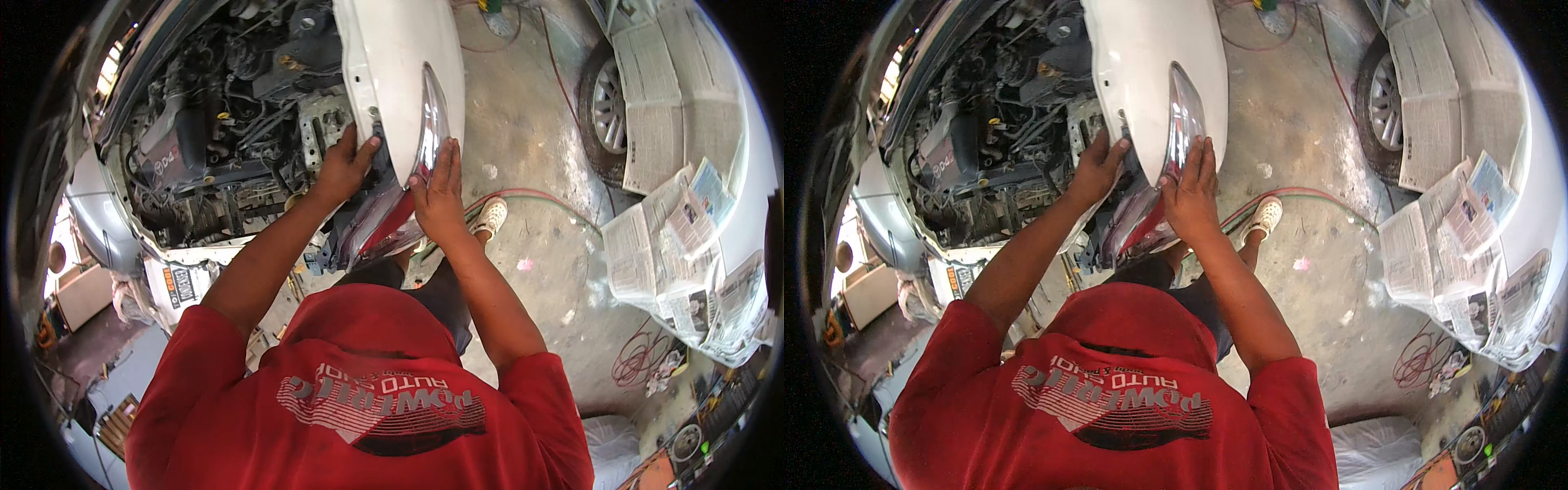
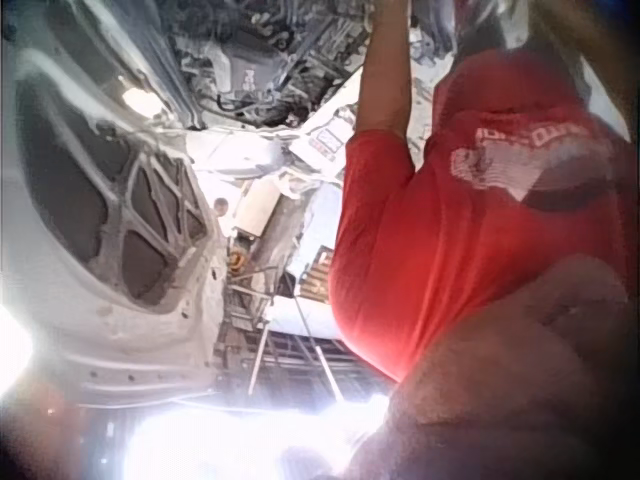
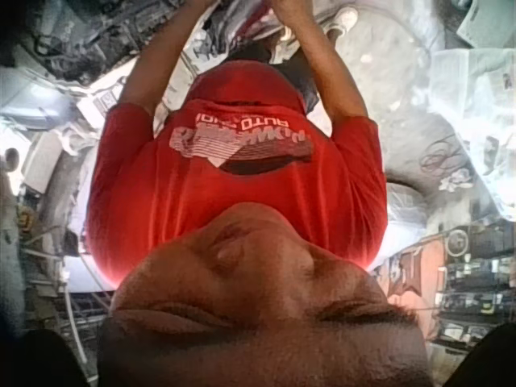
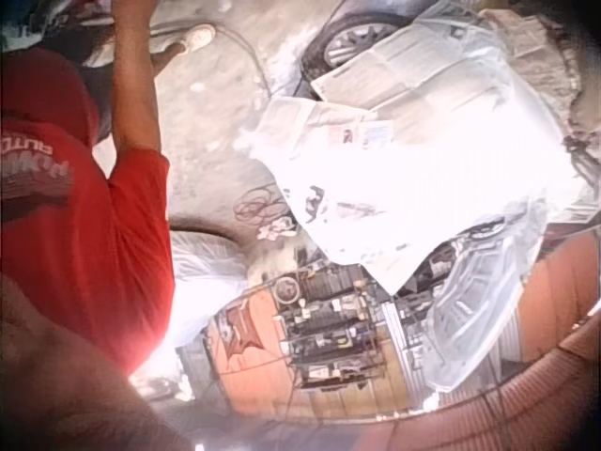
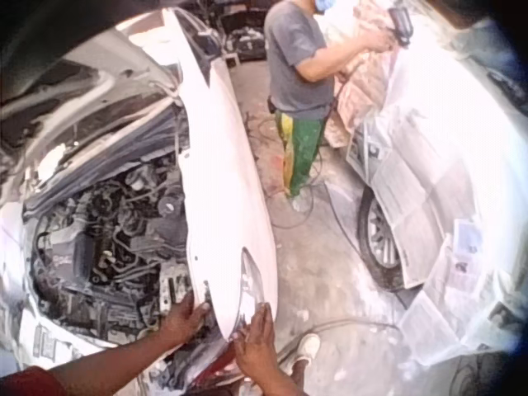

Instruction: The person removes a new headlight from its packaging and positions it onto the front of a white car, aligning it with the body panel and fender.

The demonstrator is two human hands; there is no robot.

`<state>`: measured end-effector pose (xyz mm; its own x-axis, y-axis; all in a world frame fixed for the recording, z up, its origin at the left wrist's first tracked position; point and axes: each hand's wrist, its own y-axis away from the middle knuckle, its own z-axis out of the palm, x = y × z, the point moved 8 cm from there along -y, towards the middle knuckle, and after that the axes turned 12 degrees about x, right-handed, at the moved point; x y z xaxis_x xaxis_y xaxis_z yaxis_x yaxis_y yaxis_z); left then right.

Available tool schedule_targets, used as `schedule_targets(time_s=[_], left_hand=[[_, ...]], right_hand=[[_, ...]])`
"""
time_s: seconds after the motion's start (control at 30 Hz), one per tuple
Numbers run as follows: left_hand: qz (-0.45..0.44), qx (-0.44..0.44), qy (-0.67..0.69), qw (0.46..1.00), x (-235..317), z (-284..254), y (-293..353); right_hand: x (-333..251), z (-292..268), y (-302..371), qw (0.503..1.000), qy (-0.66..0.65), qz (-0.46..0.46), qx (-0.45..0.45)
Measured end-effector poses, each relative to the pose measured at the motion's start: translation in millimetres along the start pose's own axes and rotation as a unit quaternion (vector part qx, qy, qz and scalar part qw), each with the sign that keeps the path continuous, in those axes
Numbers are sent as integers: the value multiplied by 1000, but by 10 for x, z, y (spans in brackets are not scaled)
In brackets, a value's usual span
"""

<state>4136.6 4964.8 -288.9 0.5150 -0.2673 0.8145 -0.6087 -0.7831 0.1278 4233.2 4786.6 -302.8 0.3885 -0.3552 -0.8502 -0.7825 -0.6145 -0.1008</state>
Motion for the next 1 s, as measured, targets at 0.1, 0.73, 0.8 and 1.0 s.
schedule_targets(time_s=[0.1,0.73,0.8,1.0], left_hand=[[-82,-51,-37,995,6,13,39],[-11,-94,-10,995,0,-24,-25],[0,-85,3,996,-16,8,-32],[5,-68,44,997,-49,-12,-19]], right_hand=[[-199,-51,-38,998,25,-36,-45],[-532,171,-683,977,147,150,21],[-538,156,-723,975,153,159,29],[-557,215,-759,979,149,136,27]])
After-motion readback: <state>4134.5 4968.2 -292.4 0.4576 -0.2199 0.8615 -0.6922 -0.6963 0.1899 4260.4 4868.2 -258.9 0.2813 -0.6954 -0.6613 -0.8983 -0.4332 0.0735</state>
